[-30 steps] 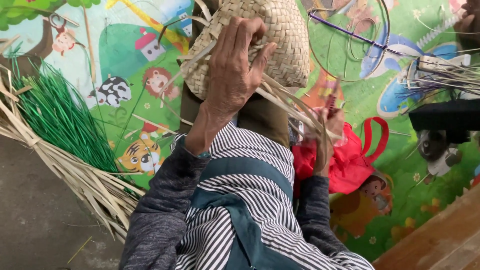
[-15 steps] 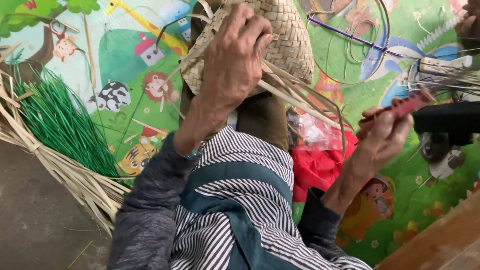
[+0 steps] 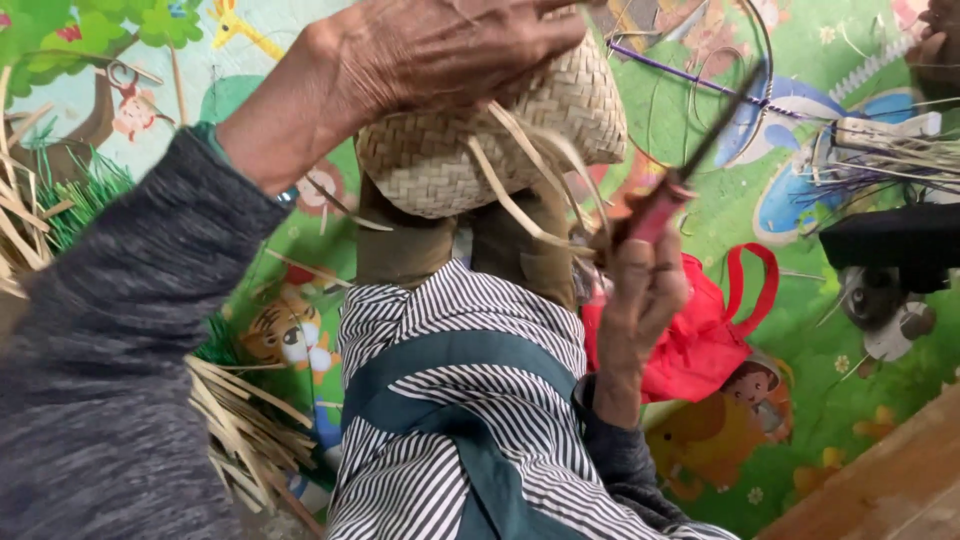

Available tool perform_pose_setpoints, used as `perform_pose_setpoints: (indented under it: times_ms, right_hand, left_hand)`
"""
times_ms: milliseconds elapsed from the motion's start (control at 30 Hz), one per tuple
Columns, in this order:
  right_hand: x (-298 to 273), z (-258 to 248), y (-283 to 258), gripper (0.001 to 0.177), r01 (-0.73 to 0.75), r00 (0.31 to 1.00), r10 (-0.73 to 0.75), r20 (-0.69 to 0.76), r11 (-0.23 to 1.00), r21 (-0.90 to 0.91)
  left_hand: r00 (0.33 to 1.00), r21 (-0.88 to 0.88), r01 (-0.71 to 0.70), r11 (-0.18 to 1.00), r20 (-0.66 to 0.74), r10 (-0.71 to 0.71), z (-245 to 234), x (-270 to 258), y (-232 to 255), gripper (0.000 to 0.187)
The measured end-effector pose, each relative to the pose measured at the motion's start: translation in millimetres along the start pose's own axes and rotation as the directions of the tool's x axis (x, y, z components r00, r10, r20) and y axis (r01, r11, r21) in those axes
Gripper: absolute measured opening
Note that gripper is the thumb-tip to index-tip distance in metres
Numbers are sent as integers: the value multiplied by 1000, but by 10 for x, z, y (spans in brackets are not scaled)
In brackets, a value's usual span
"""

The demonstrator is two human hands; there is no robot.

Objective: A person is weaving a basket using natural fibers and a small tool to thread the strands through the structure.

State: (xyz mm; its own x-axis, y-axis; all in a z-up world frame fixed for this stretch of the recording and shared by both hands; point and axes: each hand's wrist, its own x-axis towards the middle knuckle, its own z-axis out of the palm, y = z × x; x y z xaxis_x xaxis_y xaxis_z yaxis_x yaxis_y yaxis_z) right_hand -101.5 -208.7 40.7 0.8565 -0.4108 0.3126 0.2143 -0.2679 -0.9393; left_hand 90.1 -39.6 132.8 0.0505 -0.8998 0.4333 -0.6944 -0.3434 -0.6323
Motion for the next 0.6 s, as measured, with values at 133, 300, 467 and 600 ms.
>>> perform_pose_setpoints:
  times_ms: [133,300,467,600]
  right_hand:
    - [68,-266,260,29,32,975,-10,-220,995,96]
    - [135,-288,91,34,-32,968,47,-245,997,65]
    - [97,-289,-16,32,-58,964,109,-242,976,208]
    - [114,-360,-52,40,62,974,-4,-228,966,250]
  left_hand:
    - [981,-410,-196,891,-81,178,175,3,-112,14]
    - [978,-314,-200,928,-119,171,185,30,-133,14]
    - [984,-343,-176,923,-87,156,285,60,-242,11]
    - [999,-456,-39,889,-37,25,175,111,-422,4]
